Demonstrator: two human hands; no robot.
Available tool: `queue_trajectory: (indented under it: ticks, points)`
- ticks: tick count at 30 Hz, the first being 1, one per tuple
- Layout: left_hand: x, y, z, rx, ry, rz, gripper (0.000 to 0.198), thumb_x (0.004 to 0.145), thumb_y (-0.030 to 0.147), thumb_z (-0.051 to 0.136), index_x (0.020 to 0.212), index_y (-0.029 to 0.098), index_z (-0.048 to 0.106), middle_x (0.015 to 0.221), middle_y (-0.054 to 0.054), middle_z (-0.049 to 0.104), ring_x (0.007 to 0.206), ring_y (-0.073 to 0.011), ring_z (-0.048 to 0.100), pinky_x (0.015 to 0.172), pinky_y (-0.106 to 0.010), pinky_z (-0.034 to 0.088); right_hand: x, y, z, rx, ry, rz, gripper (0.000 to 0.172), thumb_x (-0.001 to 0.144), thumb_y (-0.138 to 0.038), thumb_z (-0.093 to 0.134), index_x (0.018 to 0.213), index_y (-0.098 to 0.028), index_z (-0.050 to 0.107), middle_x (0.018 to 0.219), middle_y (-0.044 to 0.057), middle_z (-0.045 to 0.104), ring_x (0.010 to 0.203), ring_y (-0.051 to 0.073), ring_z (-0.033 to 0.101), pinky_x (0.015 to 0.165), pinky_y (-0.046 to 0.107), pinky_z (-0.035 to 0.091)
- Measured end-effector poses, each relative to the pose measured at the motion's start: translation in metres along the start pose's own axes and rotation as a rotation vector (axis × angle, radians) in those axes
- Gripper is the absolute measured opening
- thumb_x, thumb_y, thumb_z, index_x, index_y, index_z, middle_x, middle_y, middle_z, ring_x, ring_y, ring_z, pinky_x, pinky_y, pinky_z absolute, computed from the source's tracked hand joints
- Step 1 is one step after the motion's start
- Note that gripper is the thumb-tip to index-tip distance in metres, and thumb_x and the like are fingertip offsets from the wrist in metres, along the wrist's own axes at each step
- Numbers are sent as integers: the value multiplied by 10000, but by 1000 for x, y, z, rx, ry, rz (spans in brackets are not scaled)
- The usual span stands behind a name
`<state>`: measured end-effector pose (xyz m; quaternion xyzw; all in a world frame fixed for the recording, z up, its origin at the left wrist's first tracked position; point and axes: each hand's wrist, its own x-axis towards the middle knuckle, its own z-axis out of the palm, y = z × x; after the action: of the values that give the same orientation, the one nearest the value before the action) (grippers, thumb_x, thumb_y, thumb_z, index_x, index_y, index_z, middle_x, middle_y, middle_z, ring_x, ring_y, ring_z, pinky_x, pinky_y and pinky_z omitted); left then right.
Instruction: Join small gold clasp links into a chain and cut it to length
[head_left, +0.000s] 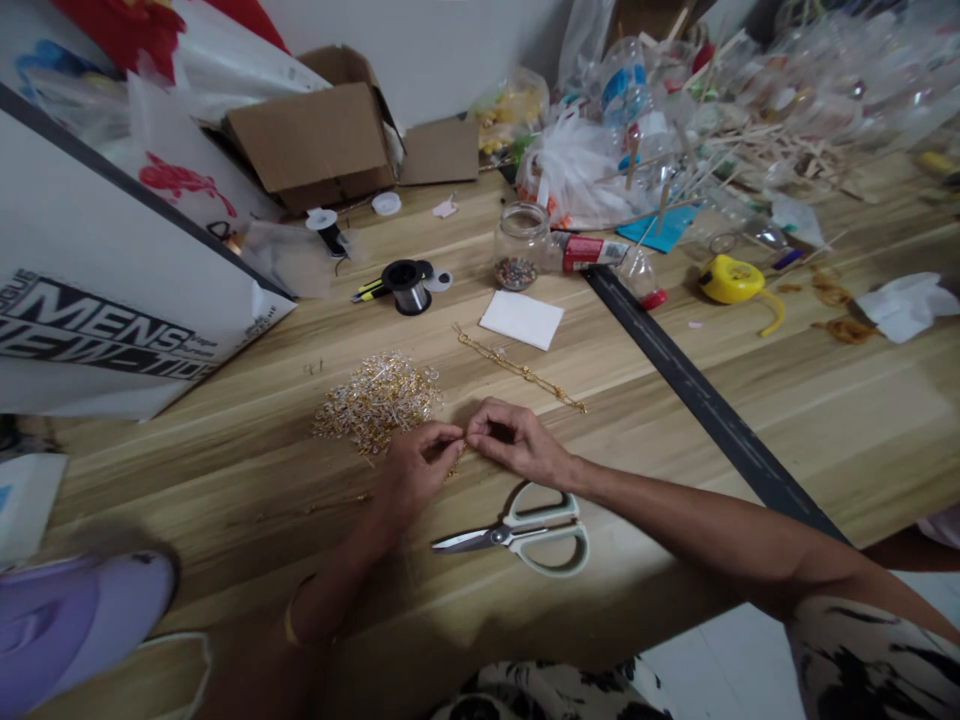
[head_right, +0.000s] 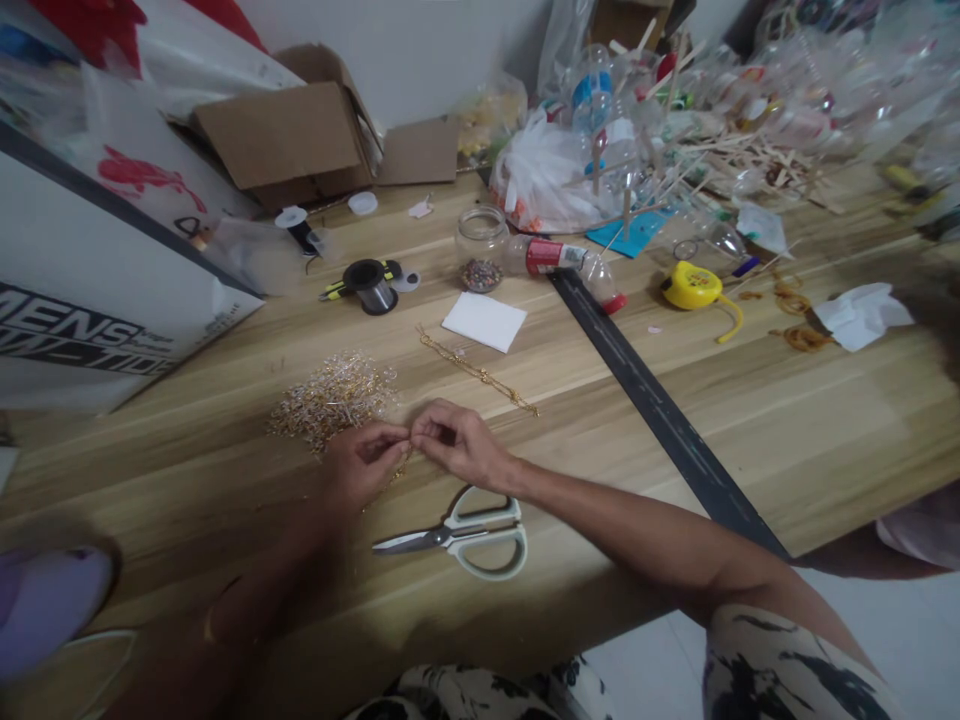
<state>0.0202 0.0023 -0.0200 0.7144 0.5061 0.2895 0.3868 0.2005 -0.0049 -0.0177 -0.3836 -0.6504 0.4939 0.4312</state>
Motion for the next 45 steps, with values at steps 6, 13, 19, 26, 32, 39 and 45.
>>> queue_trajectory:
  ticks: [6,13,19,26,32,39,45]
  points:
    - [1,1,1,-51,13,26,67,748,205,588,729,162,636,680,-10,640,635,-126,597,600,-212,454,0,0,0,-11,-6,-5,151,838,-280,574,784,-140,588,761,28,537,689,128,499,634,253,398]
    - [4,11,1,-288,-1,-119,76,694,219,626,702,145,619,658,-8,646,612,-121,589,589,-214,451,0,0,0,5,7,-11,118,828,-245,587,780,-137,597,759,26,546,701,124,506,640,244,403]
    - [6,23,-1,-466,-20,-290,128,623,245,669,632,141,596,525,22,612,499,-110,572,528,-214,456,0,0,0,11,17,-21,96,818,-214,595,758,-139,599,745,25,551,691,123,515,636,245,408]
    - [7,23,-4,-497,-41,-309,115,610,218,691,619,124,624,539,15,615,523,-92,555,542,-193,434,0,0,0,0,13,-20,95,821,-211,589,765,-135,590,744,24,548,693,123,507,641,246,401]
    - [8,22,-3,-490,-48,-332,120,583,219,708,599,126,634,532,10,625,514,-97,560,539,-198,440,-1,1,0,-29,-12,-10,135,845,-260,566,785,-140,579,753,24,544,697,126,495,634,245,385]
    - [9,22,-4,-478,-50,-347,118,570,223,715,610,129,656,538,4,642,517,-101,568,540,-198,445,0,3,-1,-26,-33,-14,176,870,-301,537,801,-143,567,761,21,529,698,125,481,639,246,378]
    - [9,22,-3,-484,-74,-371,124,565,226,724,622,133,667,540,1,652,517,-106,574,545,-203,453,0,3,-1,-14,-36,16,205,877,-333,528,800,-147,566,750,13,519,690,122,470,633,242,373]
